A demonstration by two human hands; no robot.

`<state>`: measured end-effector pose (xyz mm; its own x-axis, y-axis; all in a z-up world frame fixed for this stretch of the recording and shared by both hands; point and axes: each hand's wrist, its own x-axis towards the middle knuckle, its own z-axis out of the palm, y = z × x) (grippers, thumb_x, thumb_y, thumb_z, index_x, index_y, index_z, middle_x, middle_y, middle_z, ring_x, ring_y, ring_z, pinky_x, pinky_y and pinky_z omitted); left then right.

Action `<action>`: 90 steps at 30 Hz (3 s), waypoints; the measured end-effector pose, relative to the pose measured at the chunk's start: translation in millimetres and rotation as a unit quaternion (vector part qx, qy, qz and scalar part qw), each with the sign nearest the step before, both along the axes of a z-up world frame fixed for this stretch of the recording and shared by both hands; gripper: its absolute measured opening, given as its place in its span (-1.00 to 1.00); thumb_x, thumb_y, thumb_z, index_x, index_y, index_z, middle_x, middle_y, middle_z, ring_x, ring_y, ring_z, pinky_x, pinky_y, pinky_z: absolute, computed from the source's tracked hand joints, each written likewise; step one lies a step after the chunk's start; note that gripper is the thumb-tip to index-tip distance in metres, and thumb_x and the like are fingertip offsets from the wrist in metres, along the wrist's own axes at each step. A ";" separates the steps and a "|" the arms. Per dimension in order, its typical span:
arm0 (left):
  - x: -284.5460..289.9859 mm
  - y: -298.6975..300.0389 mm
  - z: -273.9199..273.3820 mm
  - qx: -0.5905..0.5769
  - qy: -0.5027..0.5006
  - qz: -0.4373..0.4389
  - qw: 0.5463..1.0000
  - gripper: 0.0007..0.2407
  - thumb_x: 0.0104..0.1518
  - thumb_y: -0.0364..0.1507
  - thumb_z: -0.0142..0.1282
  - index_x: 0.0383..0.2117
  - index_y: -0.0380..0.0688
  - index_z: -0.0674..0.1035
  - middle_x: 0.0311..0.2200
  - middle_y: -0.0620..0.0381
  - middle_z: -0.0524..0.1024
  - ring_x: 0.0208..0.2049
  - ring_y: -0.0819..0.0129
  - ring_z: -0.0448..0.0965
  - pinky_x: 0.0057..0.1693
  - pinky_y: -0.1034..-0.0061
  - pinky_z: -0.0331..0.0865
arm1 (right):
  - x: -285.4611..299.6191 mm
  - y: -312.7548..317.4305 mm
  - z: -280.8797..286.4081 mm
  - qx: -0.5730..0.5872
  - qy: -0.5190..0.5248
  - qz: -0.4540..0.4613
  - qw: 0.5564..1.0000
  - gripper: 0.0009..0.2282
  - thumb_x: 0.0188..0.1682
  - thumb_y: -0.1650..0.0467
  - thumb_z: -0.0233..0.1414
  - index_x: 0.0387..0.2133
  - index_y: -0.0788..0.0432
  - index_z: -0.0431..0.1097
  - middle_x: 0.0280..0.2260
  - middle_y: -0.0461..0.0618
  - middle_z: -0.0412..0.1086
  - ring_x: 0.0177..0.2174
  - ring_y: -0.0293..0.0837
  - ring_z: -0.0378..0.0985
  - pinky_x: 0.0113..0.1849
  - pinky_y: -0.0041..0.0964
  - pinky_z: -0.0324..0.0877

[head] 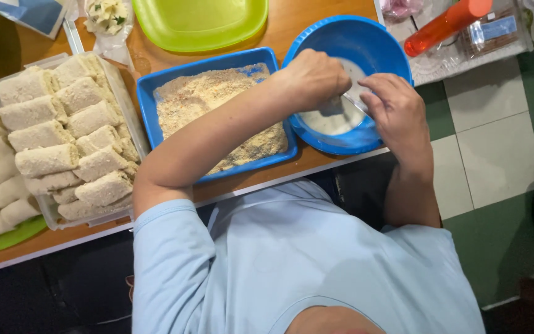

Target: Coating prepared food rolls with liquid batter and breadcrumbs.

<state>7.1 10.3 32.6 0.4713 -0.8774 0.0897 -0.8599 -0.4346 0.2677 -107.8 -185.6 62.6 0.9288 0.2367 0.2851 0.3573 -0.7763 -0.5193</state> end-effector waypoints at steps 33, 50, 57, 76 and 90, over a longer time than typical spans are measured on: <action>0.8 -5.3 25.4 -0.154 -0.072 0.010 0.985 -0.82 -0.18 -0.55 0.36 -0.42 -0.22 0.64 -0.53 -0.08 0.62 -0.42 0.00 0.70 -0.37 0.26 0.54 | 11.2 18.3 -34.6 0.141 0.032 -0.074 0.987 -0.79 -0.10 0.54 0.36 -0.21 0.31 0.57 -0.29 0.08 0.60 -0.29 -0.22 0.67 -0.23 -0.36 0.52; 13.8 3.0 2.4 -0.236 0.068 -0.010 0.969 -0.74 -0.20 -0.52 0.43 -0.34 -0.22 0.64 -0.34 -0.11 0.59 -0.25 -0.04 0.63 -0.18 0.21 0.52 | 19.2 -4.2 -38.2 0.146 0.093 -0.064 0.983 -0.74 -0.10 0.54 0.31 -0.14 0.31 0.53 -0.27 0.01 0.56 -0.29 -0.29 0.57 -0.19 -0.39 0.46; 19.1 10.6 5.5 -0.261 0.114 0.066 0.956 -0.78 0.00 -0.49 0.41 -0.23 -0.08 0.66 -0.35 -0.01 0.64 -0.24 0.05 0.68 -0.11 0.26 0.54 | 20.9 -10.5 -29.3 0.236 0.080 -0.054 0.967 -0.76 0.03 0.59 0.28 -0.06 0.35 0.48 -0.20 -0.05 0.53 -0.23 -0.32 0.54 -0.17 -0.44 0.45; -138.0 221.4 -34.0 -0.351 0.126 0.354 0.858 -0.70 0.01 -0.47 0.39 -0.12 -0.15 0.59 -0.38 -0.04 0.60 -0.34 0.16 0.66 -0.17 0.32 0.51 | -1.2 192.3 -61.3 0.163 0.055 0.144 0.974 -0.70 -0.11 0.53 0.31 -0.12 0.33 0.45 -0.35 0.07 0.51 -0.44 -0.25 0.55 -0.39 -0.37 0.45; -129.4 204.9 -62.5 -0.225 0.076 0.529 0.815 -0.69 0.04 -0.41 0.32 -0.10 -0.19 0.57 -0.18 -0.12 0.59 -0.20 0.02 0.64 -0.10 0.26 0.54 | 7.0 213.9 -63.1 0.075 0.033 0.135 0.987 -0.58 -0.10 0.53 0.23 0.06 0.32 0.35 -0.16 0.17 0.46 -0.39 -0.08 0.53 -0.30 -0.24 0.47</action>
